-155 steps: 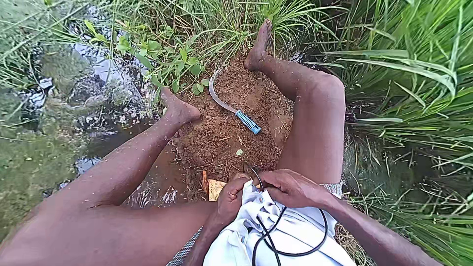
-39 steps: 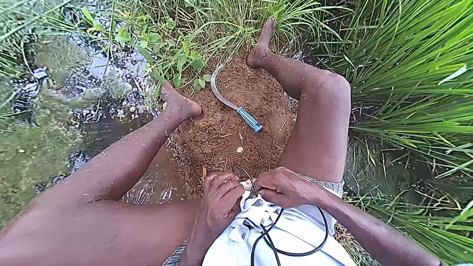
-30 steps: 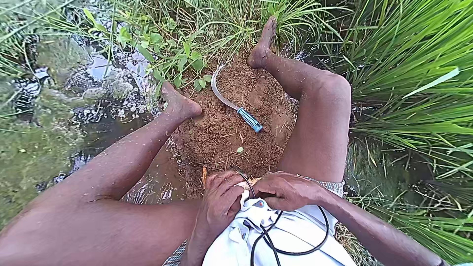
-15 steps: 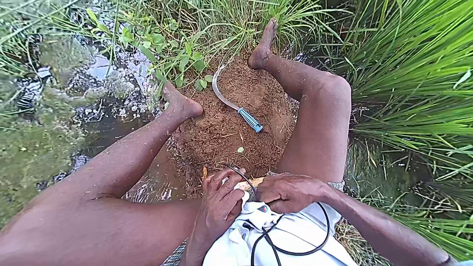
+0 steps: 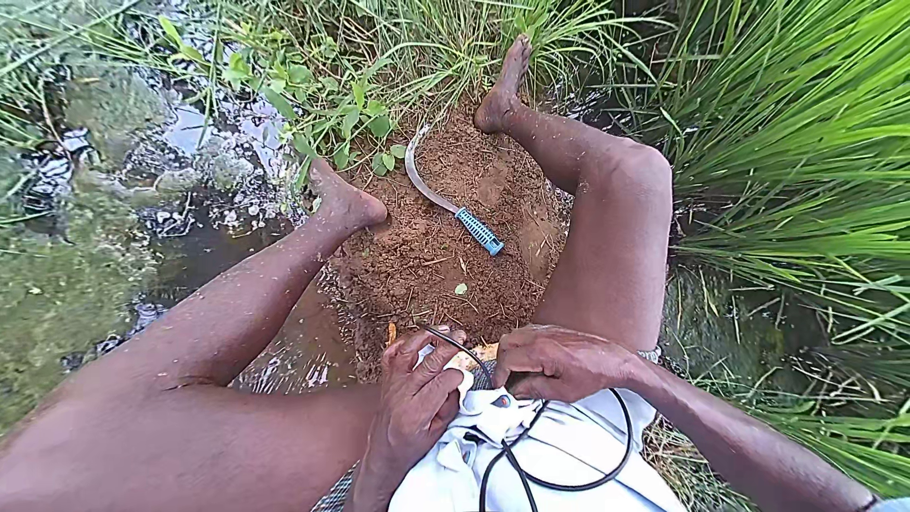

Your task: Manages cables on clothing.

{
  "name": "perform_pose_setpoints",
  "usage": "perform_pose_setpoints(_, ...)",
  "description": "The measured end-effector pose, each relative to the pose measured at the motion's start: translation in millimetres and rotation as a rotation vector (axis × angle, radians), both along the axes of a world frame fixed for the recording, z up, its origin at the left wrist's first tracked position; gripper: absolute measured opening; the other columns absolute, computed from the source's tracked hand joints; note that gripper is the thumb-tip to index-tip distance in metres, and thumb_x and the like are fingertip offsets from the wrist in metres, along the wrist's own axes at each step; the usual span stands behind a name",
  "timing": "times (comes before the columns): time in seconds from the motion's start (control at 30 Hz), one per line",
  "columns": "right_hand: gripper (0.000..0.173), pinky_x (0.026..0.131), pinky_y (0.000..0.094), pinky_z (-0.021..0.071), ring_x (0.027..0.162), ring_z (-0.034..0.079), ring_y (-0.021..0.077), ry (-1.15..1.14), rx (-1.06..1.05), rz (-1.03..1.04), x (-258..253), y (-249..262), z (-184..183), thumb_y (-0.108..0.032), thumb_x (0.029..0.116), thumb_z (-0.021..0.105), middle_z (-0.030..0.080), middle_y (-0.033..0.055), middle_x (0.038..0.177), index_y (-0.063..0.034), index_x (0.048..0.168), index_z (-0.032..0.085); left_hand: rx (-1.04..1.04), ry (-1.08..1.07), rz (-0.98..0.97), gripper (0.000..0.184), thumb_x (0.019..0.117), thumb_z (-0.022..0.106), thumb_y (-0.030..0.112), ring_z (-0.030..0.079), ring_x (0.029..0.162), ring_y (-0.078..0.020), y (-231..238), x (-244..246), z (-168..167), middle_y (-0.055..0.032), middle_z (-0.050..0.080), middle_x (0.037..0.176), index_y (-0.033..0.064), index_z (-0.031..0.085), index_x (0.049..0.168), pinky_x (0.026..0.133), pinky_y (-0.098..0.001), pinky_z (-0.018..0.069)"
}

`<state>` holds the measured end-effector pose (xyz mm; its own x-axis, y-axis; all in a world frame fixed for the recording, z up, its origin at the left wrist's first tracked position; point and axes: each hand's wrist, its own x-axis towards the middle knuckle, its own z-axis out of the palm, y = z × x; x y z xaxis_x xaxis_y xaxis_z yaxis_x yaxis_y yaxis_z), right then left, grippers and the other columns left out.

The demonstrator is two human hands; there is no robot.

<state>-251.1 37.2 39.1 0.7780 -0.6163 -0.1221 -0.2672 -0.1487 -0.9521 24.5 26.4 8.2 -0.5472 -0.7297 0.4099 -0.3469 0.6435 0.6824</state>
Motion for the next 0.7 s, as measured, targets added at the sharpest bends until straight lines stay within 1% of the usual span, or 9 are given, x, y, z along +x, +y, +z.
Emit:
perform_pose_setpoints(0.07, 0.024, 0.086, 0.0461, 0.0508, 0.098, 0.066, 0.0268, 0.025, -0.003, 0.034, -1, 2, 0, -0.02, 0.0988, 0.059, 0.069, 0.0123, 0.102, -0.0053, 0.114, 0.071, 0.0, 0.014, 0.0, 0.013, 0.1055, 0.047, 0.02, 0.043, 0.142, -0.0138, 0, 1, 0, 0.008, 0.062, 0.14, 0.0191, 0.058, 0.098, 0.117, -0.0377, 0.0269)
perform_pose_setpoints(0.2, 0.023, 0.085, 0.051, 0.0492, 0.093, 0.068, 0.0288, 0.13, -0.048, 0.072, -4, 5, 3, -0.021, 0.1003, 0.058, 0.072, 0.0115, 0.095, -0.0053, 0.108, 0.073, 0.008, 0.043, 0.007, 0.015, 0.1065, 0.046, 0.021, 0.044, 0.142, -0.0139, 3, 4, -1, 0.0097, 0.061, 0.141, 0.0193, 0.058, 0.099, 0.118, -0.0382, 0.0277)
perform_pose_setpoints(0.27, 0.023, 0.084, 0.0494, 0.0507, 0.092, 0.068, 0.0288, 0.198, -0.134, 0.027, -8, 3, 6, -0.024, 0.1015, 0.059, 0.071, 0.0105, 0.092, -0.0077, 0.104, 0.074, 0.006, 0.044, 0.01, 0.015, 0.1064, 0.045, 0.021, 0.043, 0.142, -0.0137, 3, 4, -1, 0.0103, 0.061, 0.141, 0.0196, 0.058, 0.099, 0.118, -0.0377, 0.0285)
perform_pose_setpoints(0.33, 0.023, 0.08, 0.0444, 0.0515, 0.088, 0.066, 0.0273, 0.244, -0.203, -0.086, -12, -3, 10, -0.023, 0.1032, 0.055, 0.067, 0.0111, 0.089, -0.0073, 0.101, 0.073, 0.009, 0.041, 0.009, 0.015, 0.1063, 0.046, 0.02, 0.043, 0.142, -0.0138, 3, 3, -1, 0.0099, 0.061, 0.141, 0.0194, 0.058, 0.098, 0.118, -0.0376, 0.0276)
perform_pose_setpoints(0.4, 0.024, 0.073, 0.0383, 0.051, 0.082, 0.063, 0.0235, 0.297, -0.272, -0.241, -16, -8, 14, -0.022, 0.1049, 0.052, 0.062, 0.01, 0.087, -0.0073, 0.102, 0.07, 0.011, 0.042, 0.005, 0.015, 0.1059, 0.046, 0.019, 0.043, 0.143, -0.0144, 3, 3, -1, 0.0094, 0.061, 0.141, 0.019, 0.059, 0.098, 0.118, -0.038, 0.0275)
perform_pose_setpoints(0.43, 0.024, 0.071, 0.036, 0.0514, 0.081, 0.063, 0.021, 0.318, -0.299, -0.306, -19, -10, 15, -0.022, 0.1049, 0.051, 0.063, 0.0087, 0.087, -0.0081, 0.103, 0.071, 0.01, 0.043, 0.004, 0.015, 0.1061, 0.046, 0.019, 0.043, 0.143, -0.0141, 3, 3, -1, 0.0097, 0.061, 0.141, 0.0191, 0.059, 0.099, 0.118, -0.0377, 0.0276)
perform_pose_setpoints(0.5, 0.023, 0.071, 0.0334, 0.0524, 0.081, 0.064, 0.0176, 0.338, -0.319, -0.359, -24, -12, 14, -0.022, 0.1048, 0.051, 0.065, 0.0066, 0.088, -0.0095, 0.104, 0.071, 0.01, 0.038, 0.006, 0.015, 0.1061, 0.046, 0.019, 0.042, 0.143, -0.0138, 2, 2, -1, 0.0103, 0.061, 0.141, 0.0195, 0.059, 0.099, 0.118, -0.0374, 0.0272)
perform_pose_setpoints(0.6, 0.022, 0.07, 0.0341, 0.0525, 0.081, 0.064, 0.0199, 0.313, -0.287, -0.357, -23, -10, 7, -0.019, 0.1041, 0.052, 0.065, 0.0092, 0.09, -0.0073, 0.105, 0.07, 0.013, 0.037, 0.002, 0.015, 0.1059, 0.046, 0.019, 0.043, 0.143, -0.0146, 2, 1, -2, 0.0096, 0.062, 0.14, 0.0192, 0.059, 0.098, 0.118, -0.038, 0.027)
perform_pose_setpoints(0.7, 0.022, 0.076, 0.0403, 0.0537, 0.088, 0.066, 0.025, 0.326, -0.262, -0.279, -19, -10, 2, -0.02, 0.1044, 0.052, 0.067, 0.0116, 0.095, -0.008, 0.11, 0.07, 0.016, 0.033, 0.001, 0.015, 0.1057, 0.046, 0.02, 0.043, 0.143, -0.0147, 3, 1, -3, 0.0093, 0.062, 0.14, 0.0194, 0.059, 0.098, 0.118, -0.0381, 0.0272)
